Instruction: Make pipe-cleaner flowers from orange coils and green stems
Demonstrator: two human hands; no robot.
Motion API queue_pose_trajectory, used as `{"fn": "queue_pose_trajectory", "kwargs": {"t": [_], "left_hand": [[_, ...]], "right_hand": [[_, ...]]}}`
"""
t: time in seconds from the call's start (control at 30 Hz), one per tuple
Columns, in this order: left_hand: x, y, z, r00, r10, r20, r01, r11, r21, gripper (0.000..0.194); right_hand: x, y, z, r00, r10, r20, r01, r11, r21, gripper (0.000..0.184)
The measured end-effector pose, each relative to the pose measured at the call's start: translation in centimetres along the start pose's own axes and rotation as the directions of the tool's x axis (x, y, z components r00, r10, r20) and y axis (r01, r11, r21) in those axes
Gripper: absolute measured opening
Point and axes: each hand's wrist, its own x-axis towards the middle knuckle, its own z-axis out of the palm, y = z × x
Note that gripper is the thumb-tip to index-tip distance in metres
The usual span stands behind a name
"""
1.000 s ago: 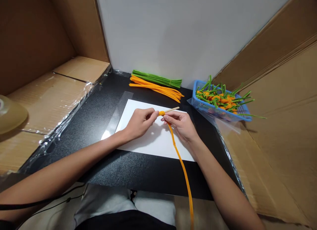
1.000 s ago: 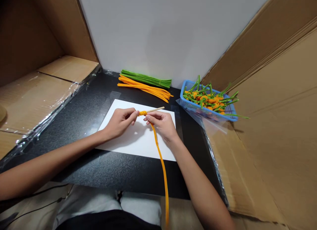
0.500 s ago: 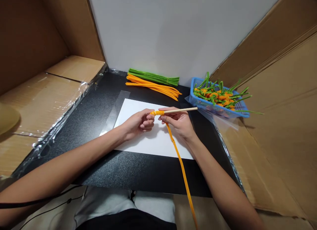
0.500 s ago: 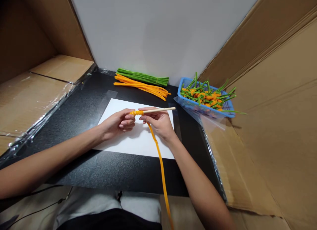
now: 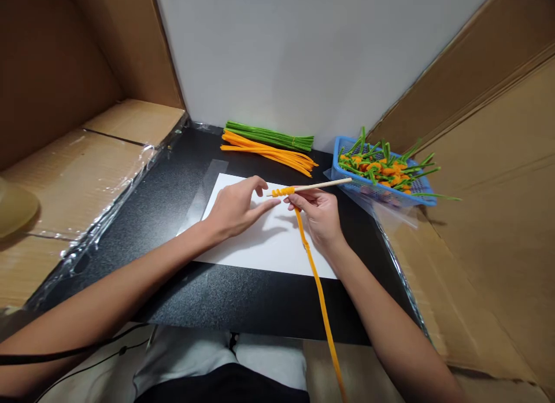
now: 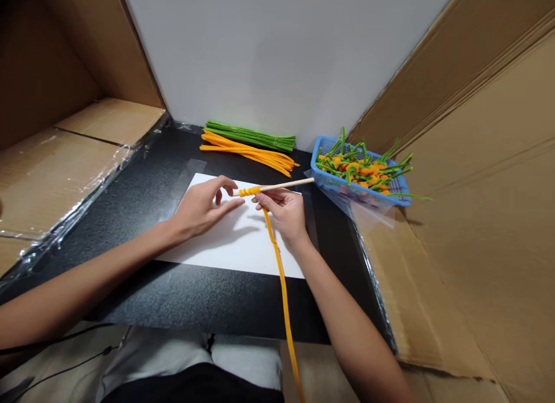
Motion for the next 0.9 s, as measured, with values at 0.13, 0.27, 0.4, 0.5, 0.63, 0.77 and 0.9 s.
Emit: {"fn": "queue_pose_trajectory", "kwargs": {"t": [0.13, 0.27, 0.4, 0.5, 0.63, 0.77, 0.9], "left_hand": [[-0.3, -0.7, 0.1, 0.937, 0.349, -0.016, -0.31, 0.852, 0.423, 0.03], [-0.3, -0.6, 0.2, 0.906, 0.423, 0.007, -0.374, 0.794, 0.479, 0.03], [-0.2, -0.4, 0.0, 0.885, 0.465, 0.022, -0.408, 0.753, 0.516, 0.032], [-0.1, -0.6, 0.0, 0.877, 0.479, 0.042, -0.427, 0.735, 0.527, 0.034], [-0.3, -0.9, 0.5, 0.91, 0.414, 0.042, -0.389, 0.81, 0.439, 0.035], [-1.0, -0.4, 1.0, 0.963, 0.269, 0.035, -0.271, 0.947, 0.175, 0.032], [-1.1, 0.5, 1.1, 0.991, 0.052, 0.123, -0.012, 0.953, -0.302, 0.036]], "right_hand": [[-0.1, 0.1, 0.1, 0.998, 0.061, 0.014, -0.061, 0.998, 0.021, 0.016], [-0.2, -0.3, 0.3, 0.988, 0.146, 0.046, -0.148, 0.989, 0.029, 0.019], [-0.2, -0.4, 0.3, 0.974, 0.213, 0.074, -0.218, 0.974, 0.056, 0.019], [-0.3, -0.3, 0.2, 0.971, 0.22, 0.098, -0.227, 0.972, 0.068, 0.019], [-0.4, -0.2, 0.3, 0.969, 0.217, 0.117, -0.224, 0.973, 0.049, 0.02], [-0.3, -0.5, 0.3, 0.971, 0.189, 0.147, -0.193, 0.981, 0.01, 0.021], [-0.1, -0.9, -0.2, 0.969, 0.148, 0.198, -0.138, 0.988, -0.065, 0.022]]}}
